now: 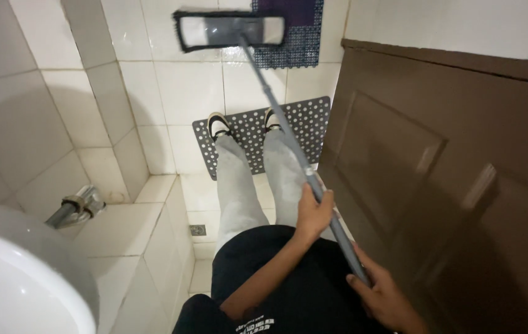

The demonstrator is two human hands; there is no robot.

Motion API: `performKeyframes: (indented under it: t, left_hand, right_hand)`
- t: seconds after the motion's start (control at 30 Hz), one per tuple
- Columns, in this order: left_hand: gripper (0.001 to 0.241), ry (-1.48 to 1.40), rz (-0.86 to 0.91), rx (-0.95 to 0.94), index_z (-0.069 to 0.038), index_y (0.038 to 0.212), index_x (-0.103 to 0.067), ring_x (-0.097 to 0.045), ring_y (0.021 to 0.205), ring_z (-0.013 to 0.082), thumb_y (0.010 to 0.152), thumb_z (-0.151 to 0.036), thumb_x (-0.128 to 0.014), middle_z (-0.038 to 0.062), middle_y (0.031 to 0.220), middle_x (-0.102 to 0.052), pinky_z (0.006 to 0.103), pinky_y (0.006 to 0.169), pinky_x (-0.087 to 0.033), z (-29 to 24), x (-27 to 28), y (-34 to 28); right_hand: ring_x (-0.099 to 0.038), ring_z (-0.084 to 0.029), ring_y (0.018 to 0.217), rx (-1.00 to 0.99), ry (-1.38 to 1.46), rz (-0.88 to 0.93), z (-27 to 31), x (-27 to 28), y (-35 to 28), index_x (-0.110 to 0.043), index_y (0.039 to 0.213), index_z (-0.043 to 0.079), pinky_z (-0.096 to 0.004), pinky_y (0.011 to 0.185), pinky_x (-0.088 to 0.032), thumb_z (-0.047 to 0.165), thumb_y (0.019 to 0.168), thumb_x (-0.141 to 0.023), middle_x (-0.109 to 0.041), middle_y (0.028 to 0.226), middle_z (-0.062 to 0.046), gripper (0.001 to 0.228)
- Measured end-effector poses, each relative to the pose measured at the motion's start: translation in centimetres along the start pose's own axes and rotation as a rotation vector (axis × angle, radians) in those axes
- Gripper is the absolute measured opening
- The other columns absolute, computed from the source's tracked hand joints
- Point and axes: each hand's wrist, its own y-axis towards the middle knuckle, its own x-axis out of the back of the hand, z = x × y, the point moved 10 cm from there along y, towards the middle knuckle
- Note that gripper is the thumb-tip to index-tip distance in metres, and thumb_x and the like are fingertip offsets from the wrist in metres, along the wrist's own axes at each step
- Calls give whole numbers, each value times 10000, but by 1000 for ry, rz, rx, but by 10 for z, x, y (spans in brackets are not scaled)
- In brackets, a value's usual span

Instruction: Mopping the bathroom floor using a flat mop.

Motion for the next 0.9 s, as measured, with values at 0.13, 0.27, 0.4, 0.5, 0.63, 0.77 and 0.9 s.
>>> performKeyframes:
  t: [0.13,0.27,0.4,0.5,0.63,0.77,0.9]
  left_hand:
    - [269,26,85,-31,-18,1162,-465,-615,590,131,978,-139,-620,65,778,-606,329,495,-557,5,-40,15]
    - [313,168,103,-98,-5,1189,-478,-641,539,191,956,-158,-619,107,767,-622,357,486,-545,1,-72,56]
    - [314,317,21,-110,6,1166,-504,-706,547,250,949,-197,-604,168,757,-687,373,498,-571,13,-75,97]
    - [299,421,-11,-156,25,1110,-500,-733,571,256,971,-218,-606,187,740,-705,375,534,-579,13,-71,105]
    - [298,355,-7,-115,13,1107,-455,-711,533,289,951,-206,-584,180,756,-668,411,489,-576,4,-67,100]
    - [276,349,-14,-121,17,1082,-474,-711,526,285,948,-196,-588,192,757,-677,409,491,-586,-6,-62,98]
    - [278,376,-13,-74,21,1073,-478,-712,526,270,971,-215,-583,189,750,-677,399,488,-586,-6,-62,102]
  right_hand:
    - [-545,-121,1207,226,-108,-21,-17,25,20,-303,1584,48,-226,878,-496,72,926,-630,-469,1569,-131,735]
    - [-560,-164,1086,353,-233,-96,13,50,58,-278,1607,70,-279,844,-488,12,880,-644,-521,1492,-146,816]
    - [-508,-201,452,29,-164,-19,36,48,82,-168,1685,260,-355,451,-462,59,905,-663,-594,699,-170,945]
    - [-493,-109,390,100,-132,36,55,48,83,-168,1634,255,-307,401,-455,13,829,-641,-602,586,-13,964]
    - [-475,-121,396,118,-211,38,67,39,82,-170,1650,279,-313,405,-452,-5,819,-641,-554,624,5,997]
    - [-506,-178,371,-80,-156,52,66,30,76,-72,1632,340,-364,389,-459,15,859,-620,-574,580,-81,1001]
    - [-502,-179,364,-42,-163,73,88,23,67,-76,1639,343,-365,384,-467,-3,842,-580,-588,582,-93,1004]
